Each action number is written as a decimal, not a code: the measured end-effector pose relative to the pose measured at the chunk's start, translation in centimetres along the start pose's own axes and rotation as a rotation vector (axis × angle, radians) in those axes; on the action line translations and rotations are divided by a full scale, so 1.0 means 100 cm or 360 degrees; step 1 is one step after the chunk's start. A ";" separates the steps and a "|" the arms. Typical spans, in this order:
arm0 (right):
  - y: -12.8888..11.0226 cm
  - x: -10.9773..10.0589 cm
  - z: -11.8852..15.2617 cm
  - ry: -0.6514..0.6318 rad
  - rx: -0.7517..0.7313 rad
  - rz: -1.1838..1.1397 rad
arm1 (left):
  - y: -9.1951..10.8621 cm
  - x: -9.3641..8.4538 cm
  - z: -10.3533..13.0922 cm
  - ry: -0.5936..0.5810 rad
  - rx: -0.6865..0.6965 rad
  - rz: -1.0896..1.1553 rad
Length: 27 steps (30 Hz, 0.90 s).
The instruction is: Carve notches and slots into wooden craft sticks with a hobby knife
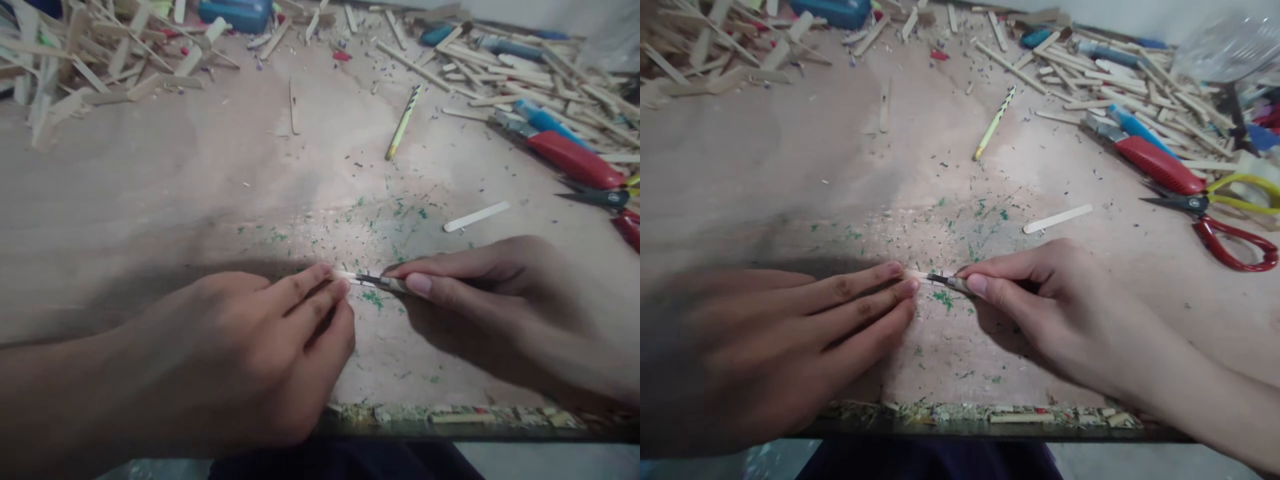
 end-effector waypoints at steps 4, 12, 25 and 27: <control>-0.001 0.001 0.001 -0.0046 0.0128 -0.0199 | -0.002 -0.005 -0.005 -0.0090 0.0116 -0.0062; -0.003 -0.001 -0.001 -0.0067 0.0013 0.0050 | -0.002 -0.008 -0.006 -0.0136 0.0105 -0.0078; -0.001 -0.003 -0.008 -0.0068 -0.0153 0.0205 | -0.012 0.000 -0.035 -0.0126 -0.0086 0.0142; 0.006 -0.005 -0.007 -0.0023 -0.0158 0.0186 | -0.016 0.002 -0.038 -0.0110 -0.0111 0.0192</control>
Point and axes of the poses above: each hand's wrist, its own z-axis away from the middle knuckle, its own x-axis out of the palm, y = z × x, the point moved 3 cm from there along -z, towards the middle knuckle, and after that the axes turned 3 degrees about -z, right-handed, at the moved point
